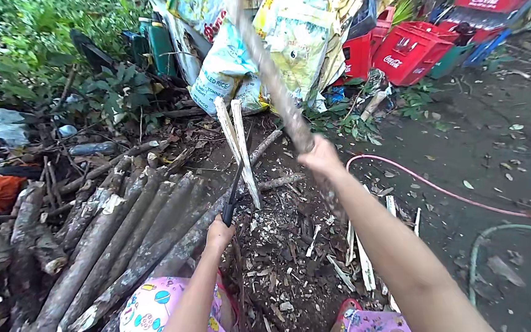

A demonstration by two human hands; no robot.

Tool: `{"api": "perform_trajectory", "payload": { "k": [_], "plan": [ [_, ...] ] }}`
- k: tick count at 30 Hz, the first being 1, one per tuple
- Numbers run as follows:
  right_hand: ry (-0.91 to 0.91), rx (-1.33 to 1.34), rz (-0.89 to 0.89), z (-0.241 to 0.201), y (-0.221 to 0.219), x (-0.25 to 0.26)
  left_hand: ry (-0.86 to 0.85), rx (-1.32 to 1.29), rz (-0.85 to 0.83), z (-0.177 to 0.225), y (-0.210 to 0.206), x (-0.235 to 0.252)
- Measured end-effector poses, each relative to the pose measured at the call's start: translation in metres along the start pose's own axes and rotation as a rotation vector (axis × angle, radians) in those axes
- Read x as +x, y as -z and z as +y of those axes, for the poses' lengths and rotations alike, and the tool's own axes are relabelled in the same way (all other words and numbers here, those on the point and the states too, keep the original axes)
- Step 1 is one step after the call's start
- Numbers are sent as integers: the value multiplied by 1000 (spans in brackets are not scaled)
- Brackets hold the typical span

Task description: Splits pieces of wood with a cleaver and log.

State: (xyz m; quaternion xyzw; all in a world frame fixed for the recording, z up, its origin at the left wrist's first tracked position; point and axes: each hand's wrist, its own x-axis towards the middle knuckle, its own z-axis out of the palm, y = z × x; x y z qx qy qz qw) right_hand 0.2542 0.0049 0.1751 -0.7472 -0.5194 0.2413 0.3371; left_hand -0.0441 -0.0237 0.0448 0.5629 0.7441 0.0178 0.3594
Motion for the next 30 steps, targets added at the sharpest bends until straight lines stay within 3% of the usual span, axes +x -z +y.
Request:
{"api": "perform_trajectory", "payload": {
  "k": [3, 6, 8, 11, 12, 15, 19, 25, 28, 30],
  "plan": [
    [216, 180, 321, -52, 38, 12, 10, -3, 12, 2, -1, 2],
    [286, 283, 483, -72, 26, 24, 21, 11, -1, 5, 0, 4],
    [179, 92, 323, -40, -8, 26, 14, 18, -1, 5, 1, 5],
    [-112, -522, -262, 30, -58, 21, 8, 77, -40, 4, 3, 4],
    [-185, -612, -370, 42, -67, 18, 9, 104, -60, 2, 2, 6],
    [-281, -513, -427, 62, -78, 5, 11, 112, -71, -3, -11, 11],
    [-253, -261, -329, 60, -53, -1, 0, 103, -74, 2, -21, 16],
    [13, 62, 160, -13, 25, 14, 7, 81, -74, -5, -29, 18],
    [103, 197, 380, -35, 27, 27, 14, 77, -73, -5, -30, 19],
    [58, 117, 315, -18, 4, 25, 17, 77, -70, -6, -31, 18]
  ]
}}
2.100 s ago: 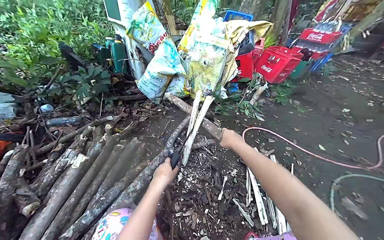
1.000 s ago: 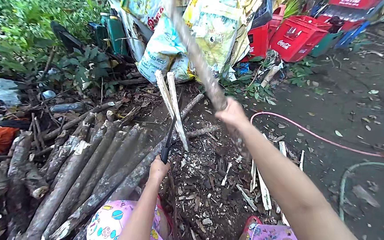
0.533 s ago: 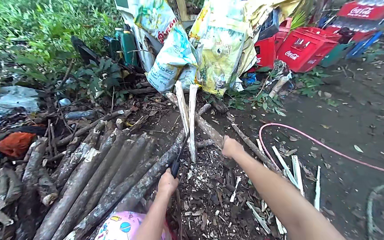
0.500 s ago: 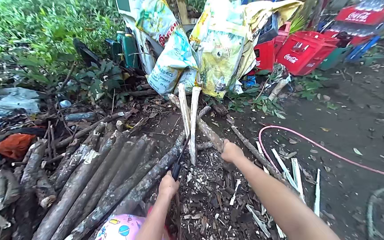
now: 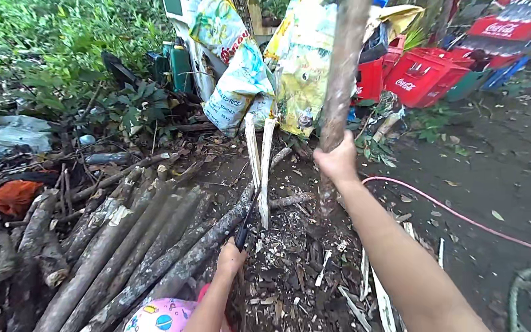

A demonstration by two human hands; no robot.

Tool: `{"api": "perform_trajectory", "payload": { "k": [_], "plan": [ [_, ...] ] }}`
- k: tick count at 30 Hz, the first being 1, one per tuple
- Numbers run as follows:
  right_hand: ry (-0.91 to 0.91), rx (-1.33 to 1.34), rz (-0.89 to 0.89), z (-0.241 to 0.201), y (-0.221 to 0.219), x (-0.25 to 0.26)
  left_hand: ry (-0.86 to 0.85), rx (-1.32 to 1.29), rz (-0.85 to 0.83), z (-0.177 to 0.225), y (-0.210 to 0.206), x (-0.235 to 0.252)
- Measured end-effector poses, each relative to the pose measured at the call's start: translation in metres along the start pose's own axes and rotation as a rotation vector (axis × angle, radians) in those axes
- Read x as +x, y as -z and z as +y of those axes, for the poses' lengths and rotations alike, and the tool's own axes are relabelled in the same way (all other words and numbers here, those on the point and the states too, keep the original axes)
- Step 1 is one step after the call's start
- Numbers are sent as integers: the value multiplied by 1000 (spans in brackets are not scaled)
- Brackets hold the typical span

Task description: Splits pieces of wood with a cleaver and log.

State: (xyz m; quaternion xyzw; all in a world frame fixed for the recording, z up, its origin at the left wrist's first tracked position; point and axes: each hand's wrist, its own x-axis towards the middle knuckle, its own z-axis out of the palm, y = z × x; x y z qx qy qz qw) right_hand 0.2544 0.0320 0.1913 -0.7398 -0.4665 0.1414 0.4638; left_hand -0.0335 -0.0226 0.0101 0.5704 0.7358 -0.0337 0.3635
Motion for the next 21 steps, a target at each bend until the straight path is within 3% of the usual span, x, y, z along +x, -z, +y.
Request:
{"api": "perform_trajectory", "payload": {
  "k": [4, 6, 9, 12, 18, 21],
  "plan": [
    [-226, -707, -717, 93, -55, -41, 16, 60, -14, 0, 2, -4],
    [-314, -708, -820, 123, -68, -60, 29, 108, -45, -5, 0, -4],
    [-370, -468, -768, 135, -65, -70, 29, 119, -54, -5, -7, -3],
    [-344, -238, -635, 112, -42, -55, 36, 108, -50, -3, -8, -1],
    [24, 80, -67, 29, 8, 9, 55, 98, -39, 2, -14, 6],
    [48, 158, 39, 21, -8, 6, 58, 71, -32, 2, -17, 9]
  ]
}}
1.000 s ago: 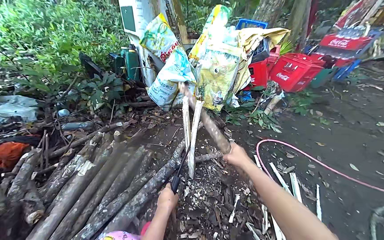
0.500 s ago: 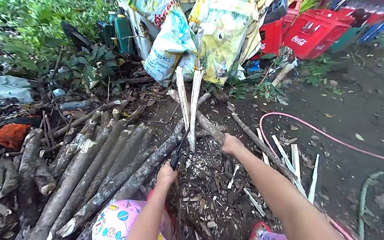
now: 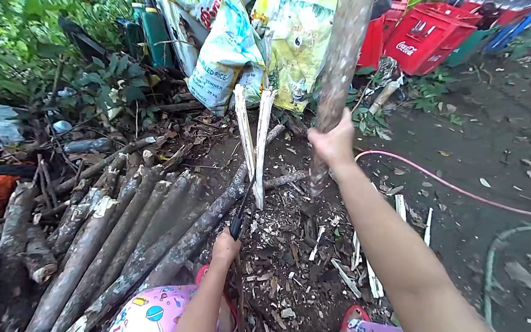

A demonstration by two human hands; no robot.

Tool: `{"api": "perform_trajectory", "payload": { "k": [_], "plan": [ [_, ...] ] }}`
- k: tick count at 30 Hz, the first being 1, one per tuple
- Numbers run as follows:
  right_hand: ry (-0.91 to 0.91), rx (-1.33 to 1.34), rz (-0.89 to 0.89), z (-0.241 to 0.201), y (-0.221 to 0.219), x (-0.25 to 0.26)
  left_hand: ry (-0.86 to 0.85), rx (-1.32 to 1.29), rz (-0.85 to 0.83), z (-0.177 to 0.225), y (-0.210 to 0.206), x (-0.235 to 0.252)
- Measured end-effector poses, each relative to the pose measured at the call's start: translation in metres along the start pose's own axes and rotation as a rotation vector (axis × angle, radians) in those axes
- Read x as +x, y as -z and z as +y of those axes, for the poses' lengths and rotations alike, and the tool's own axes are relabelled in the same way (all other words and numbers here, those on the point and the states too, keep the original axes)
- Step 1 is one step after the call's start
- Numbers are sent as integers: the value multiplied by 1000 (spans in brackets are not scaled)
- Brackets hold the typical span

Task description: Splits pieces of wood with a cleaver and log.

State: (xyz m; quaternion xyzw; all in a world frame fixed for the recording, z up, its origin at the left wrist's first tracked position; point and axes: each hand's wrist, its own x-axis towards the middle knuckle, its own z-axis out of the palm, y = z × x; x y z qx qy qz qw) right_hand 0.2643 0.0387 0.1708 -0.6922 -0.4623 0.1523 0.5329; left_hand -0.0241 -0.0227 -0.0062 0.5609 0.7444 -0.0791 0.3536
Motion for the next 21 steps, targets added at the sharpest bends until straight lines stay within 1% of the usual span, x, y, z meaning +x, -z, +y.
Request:
{"api": "perform_trajectory", "payload": {
  "k": [1, 2, 4, 5, 6, 7, 9, 11, 13, 14, 16, 17, 18, 21],
  "plan": [
    [-50, -76, -68, 19, -11, -13, -1, -4, 1, 0, 0, 0],
    [-133, -220, -216, 48, -23, -30, -2, -6, 0, -1, 0, 1],
    [-310, -629, -656, 115, -46, -63, 2, 4, -11, -3, -2, 1],
    [-387, -761, -805, 138, -56, -76, 8, 25, -30, -4, -3, 1],
    [-445, -793, -877, 153, -64, -87, 14, 42, -40, -7, -5, 2],
    [-485, -774, -896, 161, -69, -99, 21, 48, -43, -11, -8, 2],
    [-540, -664, -870, 164, -77, -117, 20, 38, -40, -14, -14, 4],
    [-602, -448, -831, 162, -82, -126, 19, 19, -43, -15, -15, 4],
    [-626, -266, -775, 149, -80, -121, 28, 10, -45, -14, -14, 2],
    [-602, -221, -739, 137, -74, -112, 32, 2, -42, -14, -14, 2],
    [-476, -167, -645, 107, -54, -87, 34, -19, -40, -15, -16, 4],
    [-388, -147, -568, 91, -42, -71, 32, -27, -42, -15, -17, 5],
    [-286, -129, -470, 76, -33, -54, 33, -29, -44, -16, -20, 7],
    [-6, -42, -178, 10, -2, -6, 44, -47, -40, -18, -27, 15]
  ]
}}
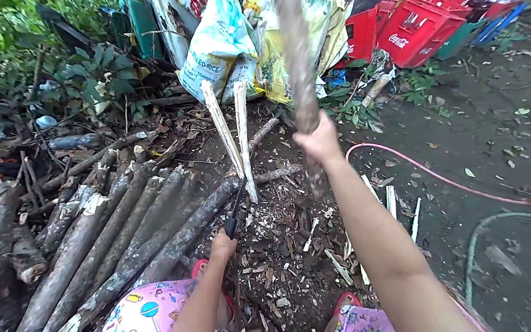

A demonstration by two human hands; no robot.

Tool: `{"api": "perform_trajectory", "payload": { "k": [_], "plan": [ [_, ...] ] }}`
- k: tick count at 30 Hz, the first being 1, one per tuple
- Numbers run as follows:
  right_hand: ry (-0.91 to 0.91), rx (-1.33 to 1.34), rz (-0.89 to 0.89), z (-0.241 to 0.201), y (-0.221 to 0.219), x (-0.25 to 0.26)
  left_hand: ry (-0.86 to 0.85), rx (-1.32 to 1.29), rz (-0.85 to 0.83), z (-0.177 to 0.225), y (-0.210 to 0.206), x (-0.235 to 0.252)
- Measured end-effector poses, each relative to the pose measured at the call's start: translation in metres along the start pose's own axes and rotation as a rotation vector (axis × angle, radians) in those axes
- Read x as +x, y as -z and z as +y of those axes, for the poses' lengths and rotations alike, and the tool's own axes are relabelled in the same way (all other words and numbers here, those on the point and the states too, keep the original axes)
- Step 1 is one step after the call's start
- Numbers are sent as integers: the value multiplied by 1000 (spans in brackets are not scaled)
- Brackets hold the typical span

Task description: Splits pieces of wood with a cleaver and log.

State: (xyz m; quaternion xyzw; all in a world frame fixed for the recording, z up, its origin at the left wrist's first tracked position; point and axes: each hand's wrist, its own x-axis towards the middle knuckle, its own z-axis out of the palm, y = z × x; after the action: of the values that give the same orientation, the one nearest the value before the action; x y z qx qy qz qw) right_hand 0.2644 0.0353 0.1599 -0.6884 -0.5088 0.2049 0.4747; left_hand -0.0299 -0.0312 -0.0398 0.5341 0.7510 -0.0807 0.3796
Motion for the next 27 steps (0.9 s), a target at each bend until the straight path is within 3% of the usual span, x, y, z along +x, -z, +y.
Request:
{"api": "perform_trajectory", "payload": {
  "k": [3, 5, 6, 9, 10, 12, 14, 20, 24, 27],
  "plan": [
    [158, 121, 252, -40, 3, 26, 3, -23, 4, 3, -4, 4],
    [94, 78, 237, -18, -23, 20, 1, -17, 8, 4, -4, 7],
    [0, -17, 124, 14, -42, 7, -2, -16, 10, 4, -4, 8],
    [-365, -530, -546, 132, -96, -49, -4, 5, -14, 0, -4, 7],
    [-462, -654, -707, 153, -107, -63, 1, 39, -44, -1, -5, 7],
    [-572, -685, -810, 169, -122, -85, 19, 61, -65, -10, -13, 8],
    [-630, -548, -791, 172, -130, -98, 24, 51, -62, -14, -22, 12],
    [-952, 237, -593, 155, -140, -111, 24, 47, -75, -9, -20, 8],
    [-782, -82, -486, 177, -132, -116, 32, -28, -56, -14, -39, 12],
    [-776, -327, -460, 199, -128, -134, 51, -74, -46, -19, -55, 13]
  ]
}}
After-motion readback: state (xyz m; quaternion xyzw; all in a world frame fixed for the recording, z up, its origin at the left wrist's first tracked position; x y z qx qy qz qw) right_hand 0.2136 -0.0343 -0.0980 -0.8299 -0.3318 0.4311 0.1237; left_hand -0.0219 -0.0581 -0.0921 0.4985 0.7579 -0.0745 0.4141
